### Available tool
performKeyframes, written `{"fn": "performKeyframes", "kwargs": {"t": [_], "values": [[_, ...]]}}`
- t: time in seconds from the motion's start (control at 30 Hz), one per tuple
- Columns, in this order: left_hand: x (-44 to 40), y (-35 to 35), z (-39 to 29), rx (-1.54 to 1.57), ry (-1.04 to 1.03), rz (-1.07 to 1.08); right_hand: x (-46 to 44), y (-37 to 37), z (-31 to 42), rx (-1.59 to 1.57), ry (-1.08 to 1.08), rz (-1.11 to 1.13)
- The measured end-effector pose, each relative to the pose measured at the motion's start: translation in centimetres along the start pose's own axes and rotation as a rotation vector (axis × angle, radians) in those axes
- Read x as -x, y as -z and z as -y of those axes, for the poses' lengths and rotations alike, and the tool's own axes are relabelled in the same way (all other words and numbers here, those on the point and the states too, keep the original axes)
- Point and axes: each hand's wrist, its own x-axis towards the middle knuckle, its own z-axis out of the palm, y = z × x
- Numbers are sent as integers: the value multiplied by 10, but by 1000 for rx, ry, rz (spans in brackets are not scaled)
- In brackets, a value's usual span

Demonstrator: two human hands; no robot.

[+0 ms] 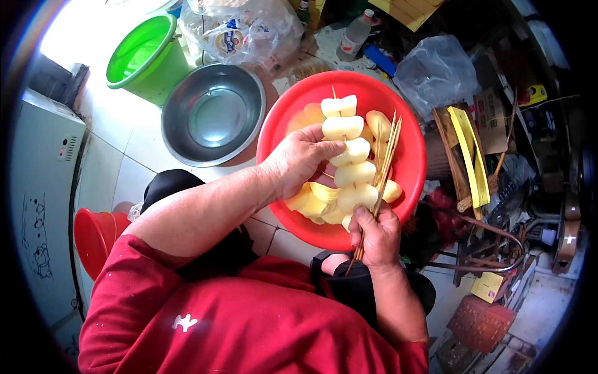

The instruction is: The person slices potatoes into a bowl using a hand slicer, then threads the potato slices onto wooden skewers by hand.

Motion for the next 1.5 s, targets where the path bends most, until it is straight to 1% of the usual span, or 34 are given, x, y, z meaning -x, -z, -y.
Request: {"fn": "performKeyframes", "kwargs": {"t": [0.07,0.13,0.17,0.2,0.23,0.33,0.4,0.43,0.5,0.53,0.6,0.73,0.77,0.8,0.83,0.9,0.93,1.0,1.03,1.07,1.13,1.2,1.23,1.27,1.3,1.33,1.4,1.43,1.47,1.5], "values": [[0,1,-2,-5,1,4,0,2,0,-12,-4,-32],[-2,2,-6,-70,53,-15,-1,6,0,-24,-7,-66],[-4,3,-9,-129,88,-57,-2,10,2,-76,-16,-111],[-6,7,-11,-161,80,-86,-2,15,3,-129,-26,-155],[-6,9,-16,-190,42,-127,-3,21,4,-105,-16,-221],[-9,15,-28,-268,-66,-219,-1,36,11,-160,-4,-297],[-11,18,-33,-398,-111,-268,0,44,8,-153,-4,-347],[-12,20,-33,-398,-109,-270,3,46,6,-132,-12,-364],[-14,23,-32,-553,-149,-266,11,49,-3,-92,-35,-406],[-14,24,-31,-554,-148,-271,17,51,-11,-71,-52,-430],[-15,26,-29,-680,-154,-254,28,53,-23,-30,-103,-466],[-20,26,-26,-778,-119,-257,36,52,-32,-52,-230,-423],[-23,27,-24,-969,-125,-221,36,50,-30,-48,-281,-390],[-26,28,-21,-1160,-130,-182,36,50,-28,-50,-285,-388],[-27,28,-18,-1163,-126,-183,36,51,-26,-42,-326,-318],[-30,28,-9,-1488,-135,-48,35,54,-21,-22,-405,-218],[-31,25,-5,-1575,-69,-22,34,56,-17,-26,-408,-218],[-29,20,2,-1742,-19,16,33,59,-8,213,-394,-206],[-31,22,4,-1742,-15,17,33,59,-4,332,-360,-206],[-33,24,8,-1768,-25,26,33,60,-2,330,-362,-205],[-34,23,6,-1795,-35,35,34,61,-1,666,-299,-188],[-31,17,-5,-1615,141,58,33,60,-1,707,-268,-206],[-32,18,-6,-1617,141,59,33,59,1,755,-216,-255],[-33,20,-4,-1596,89,41,32,58,3,804,-164,-304],[-33,22,-3,-1574,38,24,32,60,2,763,-107,-336],[-34,26,0,-1574,39,24,31,60,4,724,-36,-362],[-35,31,3,-1500,-72,-54,30,53,10,715,121,-369],[-33,29,2,-1501,-74,-53,30,51,10,654,125,-329],[-30,25,-1,-1507,-49,-102,30,47,11,593,130,-289],[-28,23,-3,-1512,-24,-150,31,43,11,518,56,-235]]}}
